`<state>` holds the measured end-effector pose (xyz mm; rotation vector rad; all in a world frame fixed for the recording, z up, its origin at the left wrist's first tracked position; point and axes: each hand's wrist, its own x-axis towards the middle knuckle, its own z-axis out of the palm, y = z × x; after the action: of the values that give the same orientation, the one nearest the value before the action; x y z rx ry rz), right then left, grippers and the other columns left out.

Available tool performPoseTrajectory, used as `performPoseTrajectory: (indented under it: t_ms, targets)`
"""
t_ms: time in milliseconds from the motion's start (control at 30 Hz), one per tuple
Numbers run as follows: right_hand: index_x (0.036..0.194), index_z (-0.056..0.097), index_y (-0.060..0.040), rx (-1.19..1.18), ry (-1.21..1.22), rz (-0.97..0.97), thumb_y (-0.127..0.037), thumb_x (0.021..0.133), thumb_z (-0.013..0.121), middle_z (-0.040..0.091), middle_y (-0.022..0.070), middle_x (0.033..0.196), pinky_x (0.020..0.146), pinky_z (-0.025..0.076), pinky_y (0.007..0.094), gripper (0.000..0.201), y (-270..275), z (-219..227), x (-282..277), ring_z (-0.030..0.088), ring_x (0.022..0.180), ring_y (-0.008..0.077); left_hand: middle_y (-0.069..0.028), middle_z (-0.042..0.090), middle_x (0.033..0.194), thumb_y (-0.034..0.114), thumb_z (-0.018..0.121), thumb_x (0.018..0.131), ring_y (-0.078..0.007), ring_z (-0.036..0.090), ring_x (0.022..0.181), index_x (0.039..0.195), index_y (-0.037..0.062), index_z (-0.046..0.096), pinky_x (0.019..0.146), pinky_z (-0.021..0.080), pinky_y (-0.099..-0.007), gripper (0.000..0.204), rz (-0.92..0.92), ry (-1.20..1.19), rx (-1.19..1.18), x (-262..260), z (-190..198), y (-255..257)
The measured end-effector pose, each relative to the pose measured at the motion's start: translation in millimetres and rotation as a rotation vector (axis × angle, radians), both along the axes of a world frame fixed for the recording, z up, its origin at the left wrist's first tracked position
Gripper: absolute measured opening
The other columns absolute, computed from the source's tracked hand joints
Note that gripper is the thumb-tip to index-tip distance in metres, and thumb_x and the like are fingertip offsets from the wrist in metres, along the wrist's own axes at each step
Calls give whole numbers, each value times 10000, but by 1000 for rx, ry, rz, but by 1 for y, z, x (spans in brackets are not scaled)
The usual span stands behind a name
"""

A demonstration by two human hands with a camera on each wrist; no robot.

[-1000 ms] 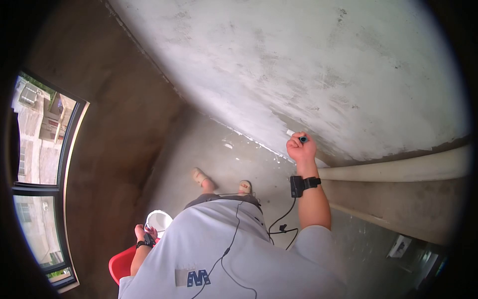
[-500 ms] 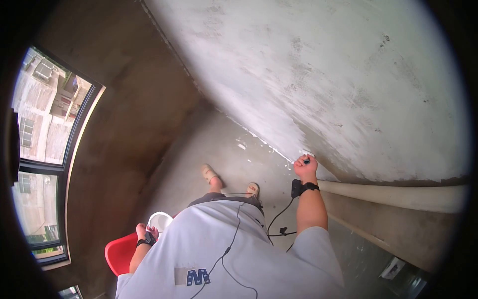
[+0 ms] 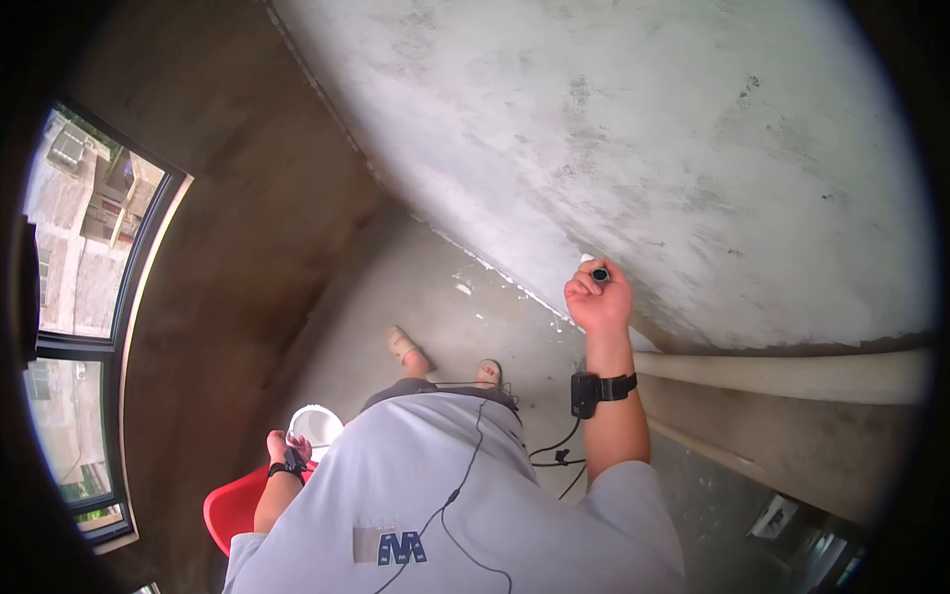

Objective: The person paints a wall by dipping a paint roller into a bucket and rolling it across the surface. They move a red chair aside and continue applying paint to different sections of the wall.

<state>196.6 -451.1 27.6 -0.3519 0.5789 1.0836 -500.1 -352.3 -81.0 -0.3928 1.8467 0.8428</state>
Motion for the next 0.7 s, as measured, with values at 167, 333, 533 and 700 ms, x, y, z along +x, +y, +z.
performPoseTrajectory:
  t_ms: [167, 333, 533, 700]
  targets:
    - [880, 550, -72, 33, -113, 97, -240, 950, 497, 612, -3, 748, 512, 288, 243, 190, -2, 53, -24, 366, 469, 86, 16, 481, 805, 310, 509, 818, -184, 522, 832, 893, 128, 432, 779, 455, -342, 211, -27, -11, 36, 6, -10, 8]
    - [855, 541, -78, 87, -153, 135, -226, 954, 486, 614, -6, 751, 512, 297, 248, 186, -4, 71, -29, 368, 468, 87, 14, 481, 811, 311, 517, 813, -187, 517, 836, 934, 126, 430, 785, 454, -340, 237, -29, -55, 42, 9, -15, 13]
    - [814, 538, -81, 46, -74, 30, -186, 925, 465, 576, -4, 691, 469, 266, 239, 170, 6, 29, -2, 343, 441, 84, 12, 480, 806, 314, 513, 815, -186, 519, 815, 928, 130, 436, 768, 453, -343, 230, 12, -54, 27, 6, -18, 13]
    - [725, 512, -113, -47, 0, 9, -150, 875, 441, 540, 1, 641, 451, 254, 258, 170, 8, -59, 29, 326, 413, 94, 15, 476, 795, 313, 499, 815, -189, 519, 803, 884, 136, 432, 759, 451, -346, 202, 16, -72, 22, -4, -23, 6]
